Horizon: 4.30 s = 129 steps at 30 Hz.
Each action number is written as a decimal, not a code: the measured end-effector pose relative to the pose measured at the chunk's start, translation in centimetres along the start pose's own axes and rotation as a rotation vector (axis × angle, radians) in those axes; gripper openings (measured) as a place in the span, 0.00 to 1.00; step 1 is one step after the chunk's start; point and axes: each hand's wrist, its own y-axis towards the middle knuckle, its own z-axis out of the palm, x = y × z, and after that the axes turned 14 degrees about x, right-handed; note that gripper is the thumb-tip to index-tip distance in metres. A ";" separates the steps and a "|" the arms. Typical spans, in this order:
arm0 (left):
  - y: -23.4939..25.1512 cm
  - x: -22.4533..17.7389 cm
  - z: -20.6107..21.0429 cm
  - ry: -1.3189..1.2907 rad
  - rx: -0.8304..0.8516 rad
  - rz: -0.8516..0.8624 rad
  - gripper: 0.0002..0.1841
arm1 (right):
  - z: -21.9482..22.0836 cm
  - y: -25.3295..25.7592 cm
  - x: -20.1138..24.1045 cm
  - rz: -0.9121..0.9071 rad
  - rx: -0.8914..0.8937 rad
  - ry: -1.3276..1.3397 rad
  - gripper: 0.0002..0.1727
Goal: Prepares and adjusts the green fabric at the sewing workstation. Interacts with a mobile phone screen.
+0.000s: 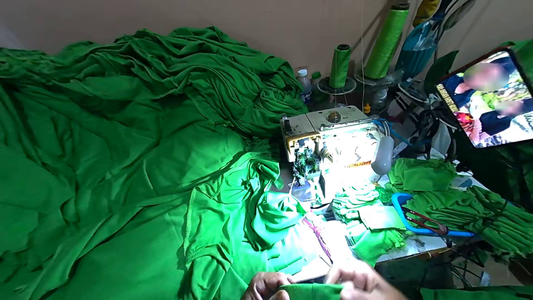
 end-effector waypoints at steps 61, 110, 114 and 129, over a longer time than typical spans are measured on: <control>1.5 -0.3 3.4 -0.085 -0.267 -0.012 0.12 | -1.7 3.3 -0.3 -0.028 -0.170 -0.645 0.20; 1.2 -1.9 -1.3 0.344 -0.524 0.134 0.05 | 0.3 5.6 1.0 -0.141 -0.358 -0.548 0.05; 2.0 -1.8 -1.6 0.473 -0.592 0.129 0.04 | 0.5 6.5 0.0 -0.181 -0.478 -0.600 0.04; 7.9 -4.7 -5.3 1.090 -0.686 -0.236 0.11 | -1.7 11.3 -2.4 -0.147 -0.709 -0.637 0.06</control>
